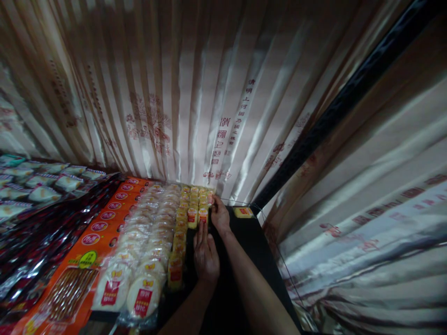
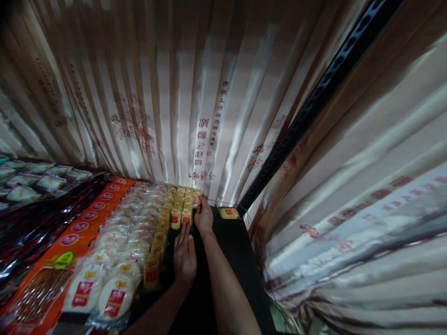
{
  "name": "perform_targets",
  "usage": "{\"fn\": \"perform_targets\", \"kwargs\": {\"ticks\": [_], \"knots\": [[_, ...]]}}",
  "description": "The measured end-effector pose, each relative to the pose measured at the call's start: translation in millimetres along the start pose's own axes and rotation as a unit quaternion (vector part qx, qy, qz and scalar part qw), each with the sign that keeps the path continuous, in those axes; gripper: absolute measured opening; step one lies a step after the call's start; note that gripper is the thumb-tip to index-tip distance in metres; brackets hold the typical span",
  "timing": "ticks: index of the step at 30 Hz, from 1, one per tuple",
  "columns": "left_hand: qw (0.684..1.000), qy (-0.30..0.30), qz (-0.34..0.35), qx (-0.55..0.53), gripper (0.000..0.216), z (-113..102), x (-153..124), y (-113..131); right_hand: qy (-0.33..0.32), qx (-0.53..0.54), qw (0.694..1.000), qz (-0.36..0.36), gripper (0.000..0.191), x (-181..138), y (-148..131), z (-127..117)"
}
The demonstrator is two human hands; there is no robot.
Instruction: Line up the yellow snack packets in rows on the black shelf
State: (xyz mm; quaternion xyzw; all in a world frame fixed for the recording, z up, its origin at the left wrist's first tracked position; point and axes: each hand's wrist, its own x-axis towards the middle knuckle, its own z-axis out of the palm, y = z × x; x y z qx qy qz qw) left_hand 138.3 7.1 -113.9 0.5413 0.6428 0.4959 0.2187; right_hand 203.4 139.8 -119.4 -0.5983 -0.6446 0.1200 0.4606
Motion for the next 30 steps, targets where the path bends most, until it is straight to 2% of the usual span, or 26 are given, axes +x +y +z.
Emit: {"fn": "perform_targets", "kwargs": {"ticks": [4, 13, 20, 26, 30], "knots": [[1.000, 0.001, 0.008, 0.006, 0.045, -0.4, -0.5, -0.1, -0.009, -0.014, 1.000, 0.017, 0.051, -1.8, -0.2, -0.1], [1.000, -0.002, 0.010, 0.017, 0.045, 1.4, 0.0, -1.5, 0.026, 0.011, 0.999, -0.031, 0.047, -2.4, 5.4, 0.6], [1.000, 0.017, 0.003, -0.005, 0.043, 1.7, -2.1, -2.2, 0.045, 0.025, 0.998, -0.029, 0.046, -15.1, -4.2, -12.0], [0.999, 0.053, -0.002, 0.011, 0.039, 0.6, -0.6, 1.9, 0.106, 0.060, 0.992, 0.028, 0.035, -49.4, -25.6, -38.0], [0.999, 0.011, 0.044, 0.006, 0.035, -6.1, -7.9, 9.4, 0.121, 0.090, 0.985, 0.078, 0.032, -91.4, -47.7, -64.3]]}}
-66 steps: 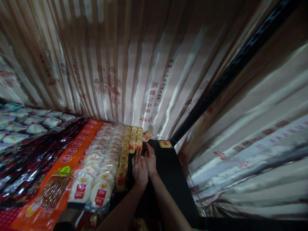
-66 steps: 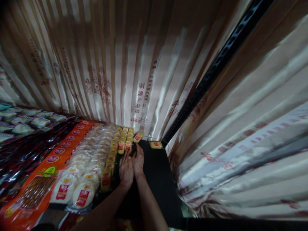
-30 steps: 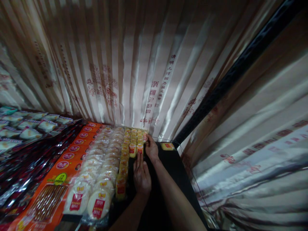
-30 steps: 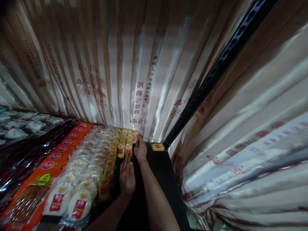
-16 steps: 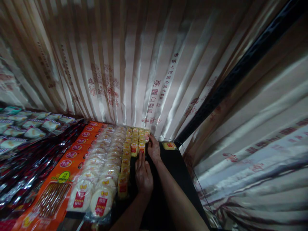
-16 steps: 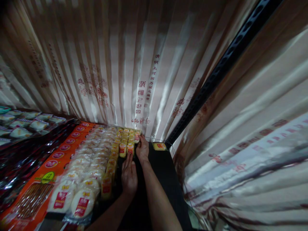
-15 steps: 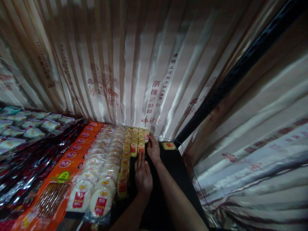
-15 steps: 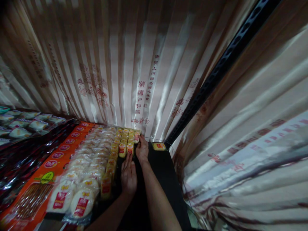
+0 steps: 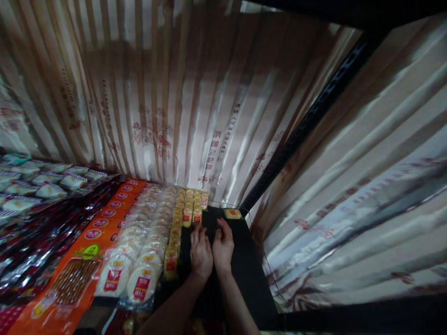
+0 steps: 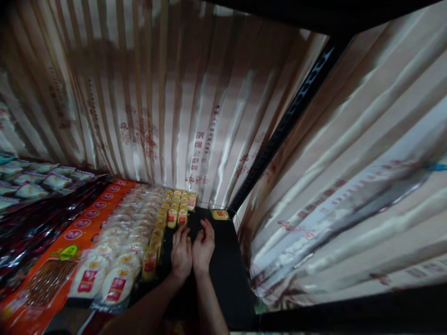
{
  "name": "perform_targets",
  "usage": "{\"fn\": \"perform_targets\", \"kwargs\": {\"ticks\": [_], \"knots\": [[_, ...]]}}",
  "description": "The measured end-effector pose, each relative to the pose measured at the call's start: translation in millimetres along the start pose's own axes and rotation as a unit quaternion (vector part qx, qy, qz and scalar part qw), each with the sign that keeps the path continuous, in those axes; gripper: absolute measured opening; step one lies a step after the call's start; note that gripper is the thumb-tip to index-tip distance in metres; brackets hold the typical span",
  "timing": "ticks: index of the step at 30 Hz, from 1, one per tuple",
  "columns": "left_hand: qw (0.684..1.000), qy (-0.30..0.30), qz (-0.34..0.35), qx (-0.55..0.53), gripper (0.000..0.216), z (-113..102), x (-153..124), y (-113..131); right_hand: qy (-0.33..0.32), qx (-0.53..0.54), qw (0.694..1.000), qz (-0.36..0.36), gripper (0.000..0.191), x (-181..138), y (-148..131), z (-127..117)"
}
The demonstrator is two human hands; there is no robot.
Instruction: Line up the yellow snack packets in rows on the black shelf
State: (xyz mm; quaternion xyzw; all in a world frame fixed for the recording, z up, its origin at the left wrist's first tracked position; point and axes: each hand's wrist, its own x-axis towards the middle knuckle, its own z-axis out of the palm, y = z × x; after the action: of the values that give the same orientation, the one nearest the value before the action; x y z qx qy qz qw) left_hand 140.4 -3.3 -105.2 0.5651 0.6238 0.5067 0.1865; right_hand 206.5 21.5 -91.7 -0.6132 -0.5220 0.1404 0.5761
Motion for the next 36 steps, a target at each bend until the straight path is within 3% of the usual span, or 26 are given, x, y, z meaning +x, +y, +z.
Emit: {"fn": "perform_targets", "kwargs": {"ticks": [4, 9, 12, 15, 18, 21, 25, 28, 31, 36], "knots": [[0.998, -0.061, 0.032, -0.007, 0.037, -24.4, -25.0, 10.4, 0.025, 0.024, 0.999, 0.034, 0.028, -46.5, -13.7, -31.0], [0.984, -0.149, 0.086, -0.050, 0.033, -85.9, -82.2, 9.2, 0.004, 0.039, 0.998, 0.054, 0.026, -124.5, -30.3, -58.8], [0.975, -0.212, 0.046, -0.056, 0.032, -129.6, -118.4, -7.2, -0.075, 0.028, 0.994, 0.076, 0.027, -181.9, -38.5, -64.9], [0.959, -0.284, -0.005, 0.013, 0.034, -171.3, -142.8, -34.3, -0.185, 0.012, 0.979, 0.089, 0.030, -236.8, -39.5, -62.1], [0.915, -0.390, -0.057, 0.092, 0.038, -207.4, -152.3, -63.7, -0.287, -0.016, 0.951, 0.117, 0.036, -279.6, -34.0, -54.2], [0.885, -0.401, -0.132, 0.196, 0.042, -231.6, -153.9, -86.0, -0.363, -0.054, 0.920, 0.137, 0.042, -306.1, -27.3, -46.6], [0.878, -0.386, -0.129, 0.252, 0.049, -235.1, -153.3, -98.0, -0.392, -0.084, 0.907, 0.126, 0.043, -319.9, -17.8, -39.9], [0.872, -0.386, -0.098, 0.283, 0.055, -221.0, -152.9, -97.5, -0.371, -0.094, 0.916, 0.121, 0.042, -321.5, -6.3, -38.5], [0.860, -0.416, -0.076, 0.286, 0.047, -203.4, -156.3, -95.5, -0.340, -0.097, 0.927, 0.123, 0.041, -321.4, 7.0, -41.5], [0.851, -0.429, -0.098, 0.287, 0.041, -181.2, -166.7, -97.3, -0.333, -0.090, 0.918, 0.193, 0.042, -318.9, 16.6, -46.8]]}}
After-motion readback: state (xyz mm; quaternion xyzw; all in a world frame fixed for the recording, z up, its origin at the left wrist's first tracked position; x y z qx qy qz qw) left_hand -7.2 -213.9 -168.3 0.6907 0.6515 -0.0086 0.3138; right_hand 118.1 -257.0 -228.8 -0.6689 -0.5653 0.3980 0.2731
